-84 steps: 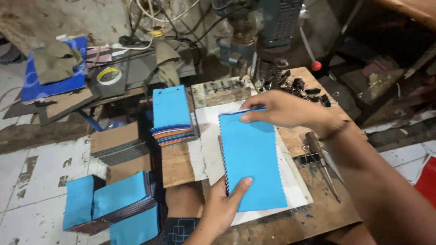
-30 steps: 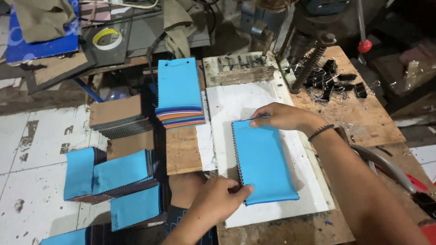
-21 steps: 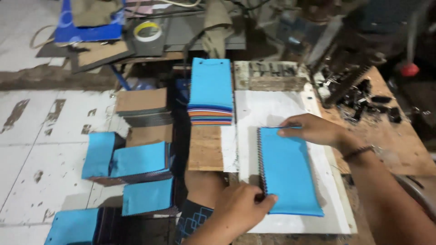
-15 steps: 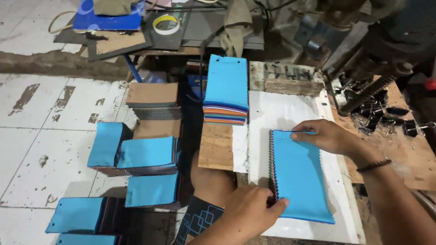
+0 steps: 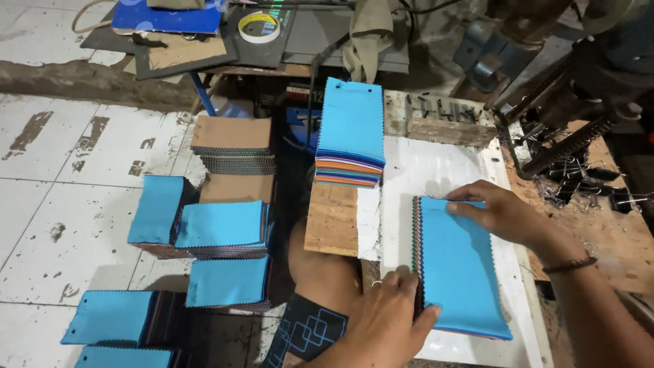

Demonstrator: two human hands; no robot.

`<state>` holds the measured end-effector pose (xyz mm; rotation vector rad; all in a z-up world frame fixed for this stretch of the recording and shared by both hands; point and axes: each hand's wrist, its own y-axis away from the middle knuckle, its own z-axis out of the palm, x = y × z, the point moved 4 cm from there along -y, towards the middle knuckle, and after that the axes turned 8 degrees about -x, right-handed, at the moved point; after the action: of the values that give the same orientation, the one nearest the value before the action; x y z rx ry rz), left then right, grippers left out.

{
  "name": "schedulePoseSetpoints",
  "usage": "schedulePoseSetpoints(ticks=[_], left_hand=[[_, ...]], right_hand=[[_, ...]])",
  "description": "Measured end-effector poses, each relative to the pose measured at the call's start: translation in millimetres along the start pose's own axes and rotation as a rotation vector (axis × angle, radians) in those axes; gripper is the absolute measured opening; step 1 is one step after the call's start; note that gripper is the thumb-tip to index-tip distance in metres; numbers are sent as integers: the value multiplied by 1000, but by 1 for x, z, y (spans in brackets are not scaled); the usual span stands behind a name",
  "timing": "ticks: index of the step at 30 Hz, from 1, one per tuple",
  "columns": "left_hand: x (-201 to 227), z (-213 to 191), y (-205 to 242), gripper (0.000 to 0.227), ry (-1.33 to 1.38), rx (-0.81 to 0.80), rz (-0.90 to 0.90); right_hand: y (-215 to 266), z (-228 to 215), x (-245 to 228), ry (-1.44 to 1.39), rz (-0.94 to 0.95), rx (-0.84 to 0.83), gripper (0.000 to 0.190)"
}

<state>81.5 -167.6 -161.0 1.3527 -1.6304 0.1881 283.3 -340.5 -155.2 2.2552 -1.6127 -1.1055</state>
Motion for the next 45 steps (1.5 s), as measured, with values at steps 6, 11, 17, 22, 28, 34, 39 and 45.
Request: schedulePoseSetpoints(ticks=[6, 11, 17, 22, 28, 34, 39, 45], left_hand=[[-11, 3, -7, 65, 91, -78, 31], [-10, 2, -13, 79, 885, 233, -17], [19, 8, -31, 93, 1072, 117, -24], [23, 30, -39, 93, 1004, 212, 42], [24, 17, -29, 90, 904, 211, 14], [0, 11, 23, 41, 329, 429, 213], [-32, 30, 35, 25, 269, 403, -3], [-56, 50, 19, 36, 238, 355, -29]], right_hand=[[11, 15, 2, -35, 31, 105, 41], [68, 23, -12, -544, 6, 426, 60], [76, 93, 32, -1277, -339, 347, 81], [92, 97, 15, -1301, -335, 367, 79], [98, 92, 23, -1168, -344, 378, 85], [156, 88, 30, -167, -488, 589, 50], [172, 108, 16, 191, -707, 544, 55], [163, 107, 10, 148, -563, 422, 29]])
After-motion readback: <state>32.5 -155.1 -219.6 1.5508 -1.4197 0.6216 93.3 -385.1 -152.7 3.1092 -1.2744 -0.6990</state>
